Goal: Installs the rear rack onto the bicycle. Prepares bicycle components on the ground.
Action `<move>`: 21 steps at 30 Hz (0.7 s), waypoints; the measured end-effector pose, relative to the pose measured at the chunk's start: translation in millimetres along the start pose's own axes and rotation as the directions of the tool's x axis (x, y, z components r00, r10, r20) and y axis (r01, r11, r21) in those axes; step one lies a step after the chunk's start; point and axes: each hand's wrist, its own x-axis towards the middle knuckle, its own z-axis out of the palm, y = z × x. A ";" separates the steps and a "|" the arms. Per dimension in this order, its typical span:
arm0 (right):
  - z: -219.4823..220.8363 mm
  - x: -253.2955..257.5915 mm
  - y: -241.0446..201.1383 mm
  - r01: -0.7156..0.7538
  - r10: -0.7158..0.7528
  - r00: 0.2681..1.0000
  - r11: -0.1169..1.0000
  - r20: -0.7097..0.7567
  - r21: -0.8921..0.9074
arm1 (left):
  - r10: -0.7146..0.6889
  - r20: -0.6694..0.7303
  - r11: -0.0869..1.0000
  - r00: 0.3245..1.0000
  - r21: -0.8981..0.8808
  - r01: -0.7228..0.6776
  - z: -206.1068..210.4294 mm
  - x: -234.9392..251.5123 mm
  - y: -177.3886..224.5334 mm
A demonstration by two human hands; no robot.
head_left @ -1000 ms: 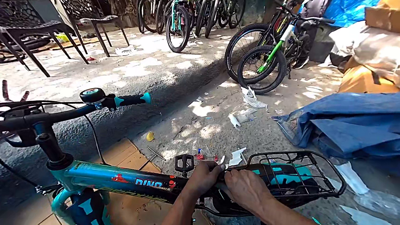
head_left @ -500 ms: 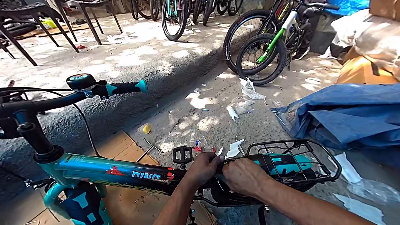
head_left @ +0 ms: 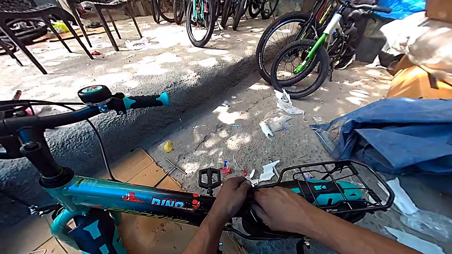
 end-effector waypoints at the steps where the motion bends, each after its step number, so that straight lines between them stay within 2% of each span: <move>1: -0.5 -3.2 3.1 0.004 -0.004 1.000 1.000 0.007 0.012 | -0.012 -0.007 1.000 1.000 0.003 0.012 -0.3 -0.2 -0.2; 5: 11.7 -9.0 5.6 -0.019 0.011 0.997 0.995 -0.078 -0.102 | -0.086 0.004 0.989 0.996 0.121 0.085 2.9 0.4 8.0; 8: 15.0 -7.4 -1.0 -0.039 0.028 0.996 0.991 -0.082 -0.130 | -0.108 0.040 0.982 0.993 0.163 0.100 3.2 1.1 10.0; 13: 16.7 -3.2 -11.2 -0.060 0.051 0.996 0.992 -0.077 -0.110 | -0.081 0.045 0.992 0.996 0.103 0.076 1.0 1.8 5.4; 18: 13.4 0.4 -0.9 -0.005 0.000 0.998 0.997 -0.068 -0.077 | -0.072 -0.051 0.996 0.996 0.049 0.075 4.3 -3.4 2.0; 21: 17.7 2.6 1.9 0.010 -0.017 0.994 0.998 -0.112 -0.069 | -0.081 -0.085 0.996 0.993 0.042 0.085 4.8 -5.2 2.3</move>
